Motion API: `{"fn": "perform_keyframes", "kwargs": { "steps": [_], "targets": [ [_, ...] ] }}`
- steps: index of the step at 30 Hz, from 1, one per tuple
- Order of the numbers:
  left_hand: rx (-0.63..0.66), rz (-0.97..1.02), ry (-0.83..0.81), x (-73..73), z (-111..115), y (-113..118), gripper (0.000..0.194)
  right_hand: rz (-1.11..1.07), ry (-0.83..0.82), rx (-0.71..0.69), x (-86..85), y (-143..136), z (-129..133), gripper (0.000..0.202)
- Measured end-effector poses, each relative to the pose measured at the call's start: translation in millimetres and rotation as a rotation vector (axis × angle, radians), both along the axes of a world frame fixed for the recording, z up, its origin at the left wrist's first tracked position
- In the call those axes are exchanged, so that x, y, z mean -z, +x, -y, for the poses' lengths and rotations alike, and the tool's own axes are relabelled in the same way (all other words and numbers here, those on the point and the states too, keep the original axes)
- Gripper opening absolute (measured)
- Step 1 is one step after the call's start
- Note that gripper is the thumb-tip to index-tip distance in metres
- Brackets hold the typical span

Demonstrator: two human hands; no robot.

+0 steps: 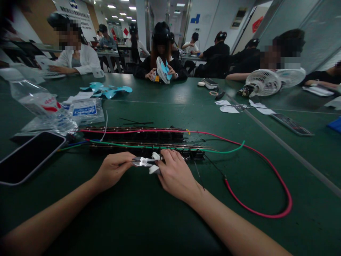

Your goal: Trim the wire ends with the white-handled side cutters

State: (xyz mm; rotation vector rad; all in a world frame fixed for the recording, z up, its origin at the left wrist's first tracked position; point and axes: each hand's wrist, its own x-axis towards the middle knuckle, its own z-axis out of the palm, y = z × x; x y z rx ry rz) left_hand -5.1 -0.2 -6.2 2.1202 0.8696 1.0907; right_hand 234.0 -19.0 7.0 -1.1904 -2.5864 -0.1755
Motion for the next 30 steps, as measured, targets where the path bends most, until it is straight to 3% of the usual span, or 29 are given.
{"fn": "perform_keyframes", "kwargs": {
  "steps": [30],
  "targets": [
    [-0.070,0.029,0.035,0.1,1.3,1.7,0.015,-0.005,-0.002,-0.007,3.4,-0.3,3.2,0.020]
  ]
}}
